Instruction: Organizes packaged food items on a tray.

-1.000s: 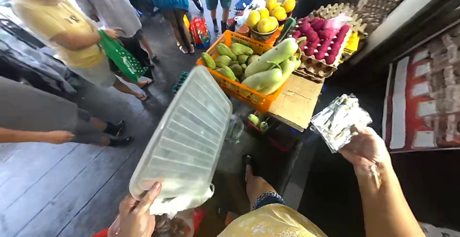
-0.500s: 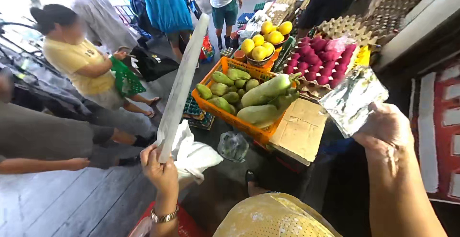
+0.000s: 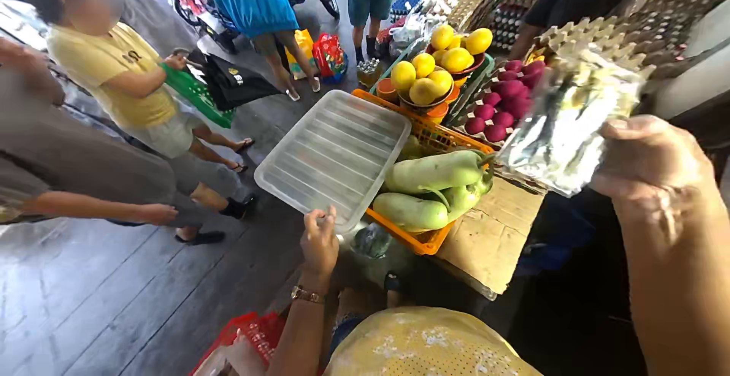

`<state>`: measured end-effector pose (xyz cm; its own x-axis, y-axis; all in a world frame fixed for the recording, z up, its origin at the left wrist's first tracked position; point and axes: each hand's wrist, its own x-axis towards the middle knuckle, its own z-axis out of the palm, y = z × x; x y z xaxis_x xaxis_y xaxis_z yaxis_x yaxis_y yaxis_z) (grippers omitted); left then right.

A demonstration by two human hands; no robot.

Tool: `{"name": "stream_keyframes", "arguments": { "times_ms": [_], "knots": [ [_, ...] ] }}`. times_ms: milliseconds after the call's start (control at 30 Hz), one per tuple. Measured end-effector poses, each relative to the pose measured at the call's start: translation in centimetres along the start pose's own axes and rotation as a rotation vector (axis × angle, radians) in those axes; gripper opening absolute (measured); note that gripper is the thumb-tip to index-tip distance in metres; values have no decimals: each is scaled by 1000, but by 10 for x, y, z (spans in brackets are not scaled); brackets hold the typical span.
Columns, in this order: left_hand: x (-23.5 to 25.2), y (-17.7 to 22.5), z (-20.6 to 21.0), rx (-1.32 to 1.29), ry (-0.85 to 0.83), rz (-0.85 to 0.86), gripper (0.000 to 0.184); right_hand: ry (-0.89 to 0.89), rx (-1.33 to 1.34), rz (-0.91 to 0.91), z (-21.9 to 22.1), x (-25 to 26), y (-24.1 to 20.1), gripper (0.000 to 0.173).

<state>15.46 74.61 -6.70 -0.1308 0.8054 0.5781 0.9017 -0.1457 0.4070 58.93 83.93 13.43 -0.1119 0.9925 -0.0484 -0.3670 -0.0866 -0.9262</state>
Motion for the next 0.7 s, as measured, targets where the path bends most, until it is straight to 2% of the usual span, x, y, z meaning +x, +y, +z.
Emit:
{"name": "stream_keyframes", "arguments": {
  "times_ms": [100,233,333,367,433,500,533,633,700],
  "knots": [
    [4,-5,5,-26,-33,-23,34,-186,-210,155,40,48,-5,18],
    [4,-13,-1,-106,-70,-42,38,-312,-493,347,96,116,10,23],
    [-5,-30,-13,-368,-33,-109,52,-378,-565,437,130,151,26,28],
    [-10,-34,-16,-489,8,-188,57,-391,-568,456,140,159,31,30],
    [-13,-37,-25,-721,65,-488,68,-408,-561,487,157,170,39,30],
    [-5,-46,-30,-900,45,-805,66,-430,-540,514,169,179,47,36],
    [3,-51,-30,-962,-9,-910,63,-441,-537,526,173,184,51,37],
    [28,-63,-20,-1183,-191,-995,59,-446,-546,560,193,191,58,36],
    [50,-57,-15,-1282,-280,-1092,44,-438,-573,578,203,193,60,34]
  ]
}}
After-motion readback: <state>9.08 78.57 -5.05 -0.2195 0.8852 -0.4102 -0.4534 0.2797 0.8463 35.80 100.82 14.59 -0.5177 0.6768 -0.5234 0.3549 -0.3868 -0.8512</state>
